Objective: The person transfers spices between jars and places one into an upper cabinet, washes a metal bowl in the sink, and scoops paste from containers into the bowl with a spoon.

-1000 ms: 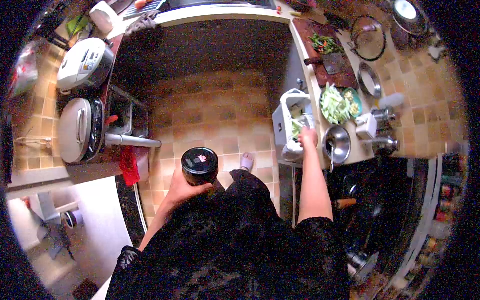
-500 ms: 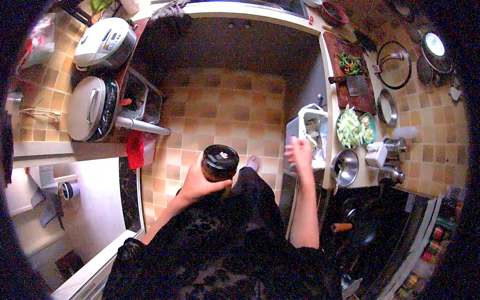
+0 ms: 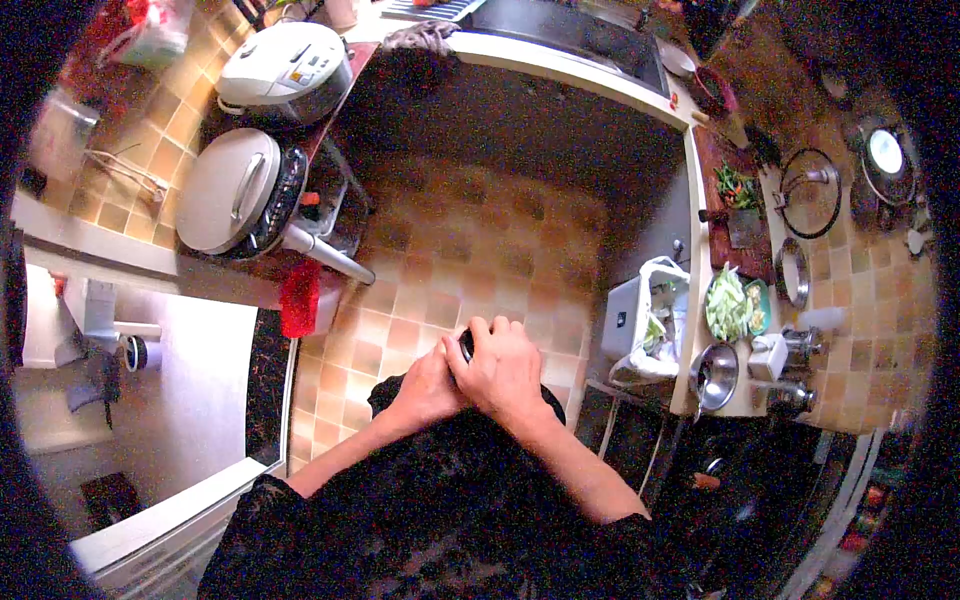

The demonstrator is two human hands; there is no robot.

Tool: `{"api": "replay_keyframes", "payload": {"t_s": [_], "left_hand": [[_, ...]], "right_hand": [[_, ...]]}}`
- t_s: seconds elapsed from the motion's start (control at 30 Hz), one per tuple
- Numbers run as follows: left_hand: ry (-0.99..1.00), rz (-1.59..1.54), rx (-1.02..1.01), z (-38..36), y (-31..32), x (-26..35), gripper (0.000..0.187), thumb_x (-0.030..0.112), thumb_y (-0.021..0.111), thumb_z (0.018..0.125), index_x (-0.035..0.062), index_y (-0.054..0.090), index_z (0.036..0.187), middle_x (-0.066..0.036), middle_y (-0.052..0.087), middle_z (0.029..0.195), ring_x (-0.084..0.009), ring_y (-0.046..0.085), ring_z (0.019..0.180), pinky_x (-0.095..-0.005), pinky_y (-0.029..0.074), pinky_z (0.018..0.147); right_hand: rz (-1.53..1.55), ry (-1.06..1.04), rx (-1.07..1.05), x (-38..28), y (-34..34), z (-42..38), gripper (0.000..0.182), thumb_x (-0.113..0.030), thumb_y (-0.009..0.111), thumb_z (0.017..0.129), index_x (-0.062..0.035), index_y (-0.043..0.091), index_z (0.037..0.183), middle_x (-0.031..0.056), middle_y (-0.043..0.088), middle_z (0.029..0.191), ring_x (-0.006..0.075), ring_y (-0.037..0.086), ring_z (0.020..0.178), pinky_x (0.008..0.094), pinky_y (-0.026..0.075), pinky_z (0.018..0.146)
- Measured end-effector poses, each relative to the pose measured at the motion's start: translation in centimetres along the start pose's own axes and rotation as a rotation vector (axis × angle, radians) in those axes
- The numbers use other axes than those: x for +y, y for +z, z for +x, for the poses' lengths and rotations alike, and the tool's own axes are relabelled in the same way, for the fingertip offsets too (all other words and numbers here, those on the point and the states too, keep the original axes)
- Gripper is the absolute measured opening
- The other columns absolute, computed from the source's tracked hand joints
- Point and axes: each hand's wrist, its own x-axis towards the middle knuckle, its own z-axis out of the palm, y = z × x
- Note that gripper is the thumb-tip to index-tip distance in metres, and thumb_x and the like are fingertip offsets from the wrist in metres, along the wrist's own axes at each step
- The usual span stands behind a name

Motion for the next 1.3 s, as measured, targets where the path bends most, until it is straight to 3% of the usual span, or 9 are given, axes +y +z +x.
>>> {"api": "replay_keyframes", "payload": {"t_s": [0.13,0.33,0.57,0.7,0.87,0.9,1.0,1.13,1.3], "left_hand": [[-0.045,-0.103,-0.142,-0.4,-0.4,-2.9,0.062,0.033,0.083,0.067,0.0014,0.053,0.111,-0.025,0.066,0.106,-0.0441,0.064,0.101,-0.0501,0.053,0.083],[0.111,-0.165,-0.112,0.3,1.8,-3.8,0.069,0.034,0.085,0.065,-0.0001,0.052,0.114,-0.025,0.066,0.106,-0.0436,0.064,0.1,-0.0486,0.053,0.084],[0.069,-0.333,-0.38,1.8,-0.1,-3.6,0.082,0.039,0.087,0.06,0.0008,0.049,0.122,-0.024,0.066,0.107,-0.0407,0.065,0.103,-0.0468,0.052,0.088],[0.1,-0.459,-0.609,3.7,-0.4,-4.4,0.089,0.038,0.089,0.06,0.0029,0.047,0.13,-0.017,0.064,0.118,-0.0278,0.063,0.11,-0.0401,0.05,0.094],[0.159,-0.43,-0.497,4.3,-2.4,-2.2,0.092,0.033,0.092,0.057,0.0026,0.049,0.132,-0.011,0.062,0.121,-0.0212,0.059,0.112,-0.0373,0.048,0.099],[0.175,-0.421,-0.491,5.0,-3.3,-1.6,0.093,0.034,0.092,0.056,0.0026,0.049,0.132,-0.011,0.062,0.122,-0.0209,0.058,0.113,-0.0372,0.047,0.1],[0.112,-0.777,-0.675,4.9,-4.1,-2.4,0.09,0.029,0.091,0.061,0.002,0.048,0.136,-0.012,0.062,0.124,-0.0196,0.058,0.116,-0.0376,0.046,0.103],[0.044,-1.352,-1.068,4.4,-2.9,-4.1,0.09,0.038,0.088,0.066,0.0022,0.048,0.138,-0.016,0.062,0.123,-0.0271,0.061,0.114,-0.0425,0.048,0.101],[-0.131,-1.73,-1.052,1.1,-3.4,-1.6,0.091,0.061,0.078,0.072,0.002,0.051,0.136,-0.023,0.062,0.118,-0.038,0.064,0.106,-0.0494,0.052,0.093]], "right_hand": [[0.031,-0.161,0.048,-0.9,0.8,-0.1,0.034,-0.037,0.067,0.086,-0.0048,0.066,0.096,0.0158,0.063,0.087,0.0339,0.062,0.083,0.0442,0.053,0.072],[0.123,-0.251,0.025,1.5,0.7,-0.6,0.034,-0.032,0.07,0.082,-0.0024,0.065,0.098,0.0164,0.063,0.087,0.0357,0.062,0.083,0.0443,0.052,0.073],[0.187,-0.303,0.026,2.8,1.0,-0.9,0.033,-0.03,0.069,0.081,-0.0029,0.065,0.098,0.0168,0.062,0.085,0.0366,0.063,0.081,0.0438,0.052,0.071],[0.219,-0.314,0.053,3.1,1.3,-0.7,0.035,-0.032,0.069,0.08,-0.0032,0.065,0.1,0.0166,0.063,0.087,0.0361,0.064,0.082,0.0434,0.052,0.071],[0.26,-0.303,0.104,3.2,-0.7,-0.2,0.04,-0.037,0.067,0.084,-0.004,0.067,0.106,0.018,0.064,0.093,0.0369,0.064,0.09,0.0432,0.053,0.077],[0.349,-0.277,0.07,3.6,-1.5,0.6,0.037,-0.035,0.06,0.093,-0.0042,0.066,0.113,0.0178,0.065,0.099,0.0345,0.064,0.095,0.0412,0.052,0.081],[0.896,0.106,-0.191,4.1,-4.3,-0.1,0.033,-0.024,0.052,0.102,-0.0033,0.063,0.125,0.0092,0.067,0.114,0.0181,0.063,0.1,0.0312,0.051,0.082],[1.103,-0.071,-0.211,4.8,-3.9,-0.9,0.031,-0.023,0.058,0.1,-0.0039,0.062,0.125,0.0103,0.056,0.131,0.0162,0.057,0.112,0.0246,0.049,0.082],[0.913,-0.272,0.107,2.7,-3.9,-1.2,0.024,-0.014,0.064,0.095,-0.0046,0.065,0.118,0.015,0.057,0.127,0.0198,0.059,0.111,0.0281,0.053,0.078]]}}
